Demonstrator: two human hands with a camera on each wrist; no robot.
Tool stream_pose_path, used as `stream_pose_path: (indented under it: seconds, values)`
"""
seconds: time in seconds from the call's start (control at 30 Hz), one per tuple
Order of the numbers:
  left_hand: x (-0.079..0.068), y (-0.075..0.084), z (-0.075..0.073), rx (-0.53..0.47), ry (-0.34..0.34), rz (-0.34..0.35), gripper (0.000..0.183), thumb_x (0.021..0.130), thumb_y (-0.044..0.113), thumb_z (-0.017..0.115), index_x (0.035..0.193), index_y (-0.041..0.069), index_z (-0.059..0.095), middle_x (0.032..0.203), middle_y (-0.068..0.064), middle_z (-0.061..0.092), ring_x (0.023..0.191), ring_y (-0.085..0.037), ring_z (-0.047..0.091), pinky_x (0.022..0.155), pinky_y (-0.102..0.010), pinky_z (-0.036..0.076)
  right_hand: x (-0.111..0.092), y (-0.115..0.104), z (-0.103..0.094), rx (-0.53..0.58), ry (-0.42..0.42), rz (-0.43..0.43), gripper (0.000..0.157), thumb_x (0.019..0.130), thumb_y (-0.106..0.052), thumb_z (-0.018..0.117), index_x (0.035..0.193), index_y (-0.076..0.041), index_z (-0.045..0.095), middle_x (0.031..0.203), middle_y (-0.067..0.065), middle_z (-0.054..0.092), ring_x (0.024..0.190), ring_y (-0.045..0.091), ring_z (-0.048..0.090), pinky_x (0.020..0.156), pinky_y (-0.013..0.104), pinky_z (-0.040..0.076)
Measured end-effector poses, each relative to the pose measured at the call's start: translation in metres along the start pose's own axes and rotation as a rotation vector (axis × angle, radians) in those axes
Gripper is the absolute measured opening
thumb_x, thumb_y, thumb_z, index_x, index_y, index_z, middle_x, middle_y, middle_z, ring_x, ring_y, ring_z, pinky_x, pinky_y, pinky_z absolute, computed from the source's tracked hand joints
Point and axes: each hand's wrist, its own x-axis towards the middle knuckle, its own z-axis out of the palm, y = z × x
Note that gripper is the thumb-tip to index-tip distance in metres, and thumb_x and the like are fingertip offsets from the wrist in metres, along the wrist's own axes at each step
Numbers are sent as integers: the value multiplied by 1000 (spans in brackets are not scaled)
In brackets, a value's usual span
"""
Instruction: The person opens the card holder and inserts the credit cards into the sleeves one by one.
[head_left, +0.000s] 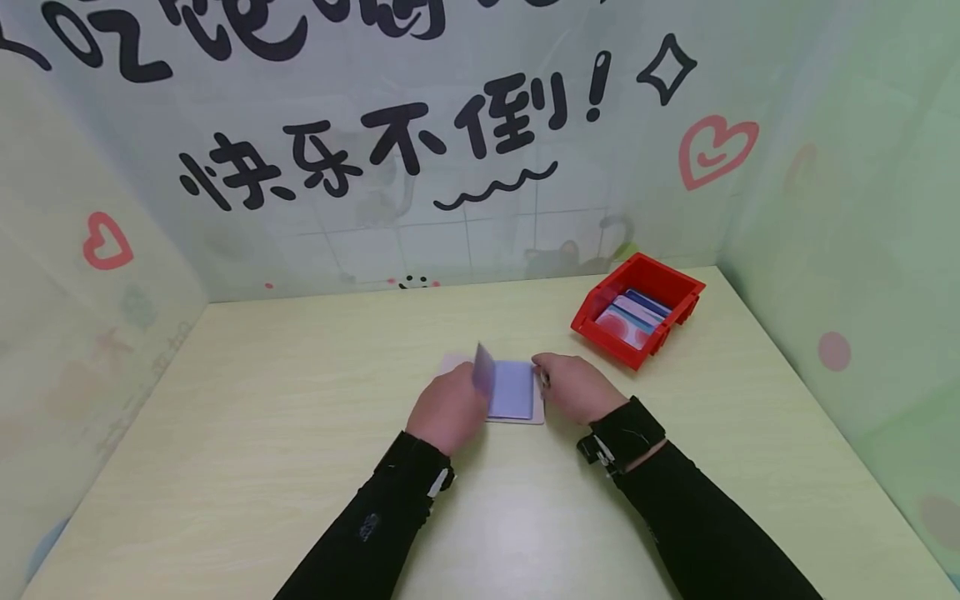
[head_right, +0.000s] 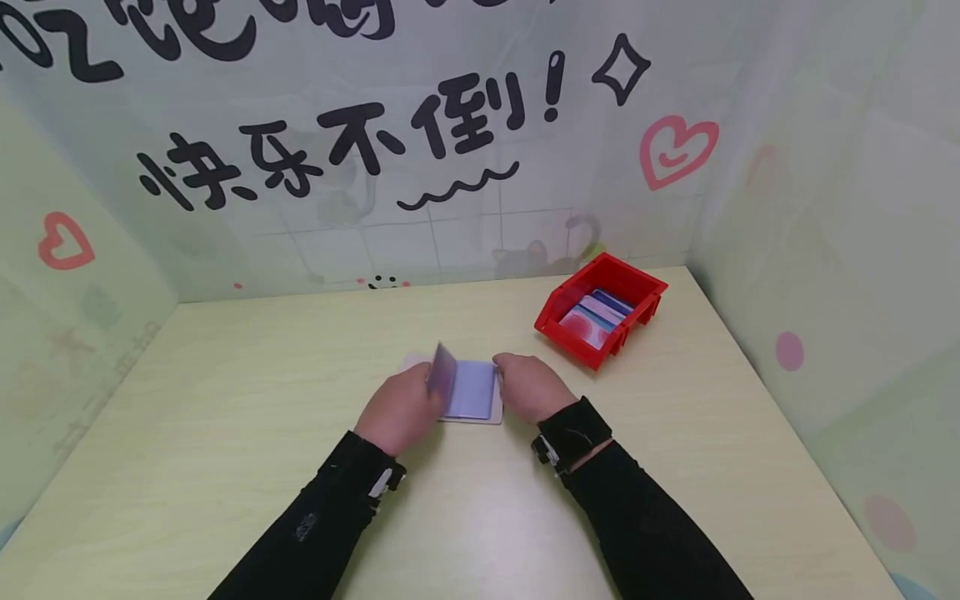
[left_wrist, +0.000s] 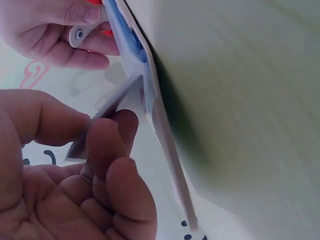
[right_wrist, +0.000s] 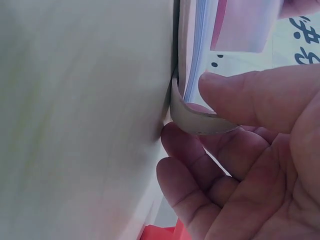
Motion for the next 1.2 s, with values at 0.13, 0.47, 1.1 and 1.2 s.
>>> stream_pose_path:
  seconds: [0.13,0.47,1.1,1.2]
  values:
    - [-1,-9,0,-30,1,-56,53,102,18,59,149,-4,48,115,-21,76,95,-29,74,83,-44,60,-1,-1,0,-1,-8,6,56,102,-17,69,154,-5,52,146,14,64,134,34,61,113,49,51]
    - [-4,-22,-6,-2,-15,-45,65,99,10,60,162,11,43,94,-17,78,74,-25,68,62,-36,53,-1,1,1,-13,-3,7,57,102,-17,70,155,-5,51,147,14,63,134,33,61,113,49,51]
    - [-10,-31,-11,98,-54,-38,42,101,19,61,141,7,67,138,-14,71,123,-32,70,99,-49,58,-1,1,1,-5,0,5,57,102,-17,70,154,-5,52,146,14,63,133,33,61,113,49,51]
    - [-11,-31,-11,102,-47,-36,41,102,20,61,139,8,69,135,-13,72,121,-32,71,96,-48,59,-1,0,1,-7,0,3,58,101,-16,71,154,-5,52,146,14,64,133,33,62,113,48,51]
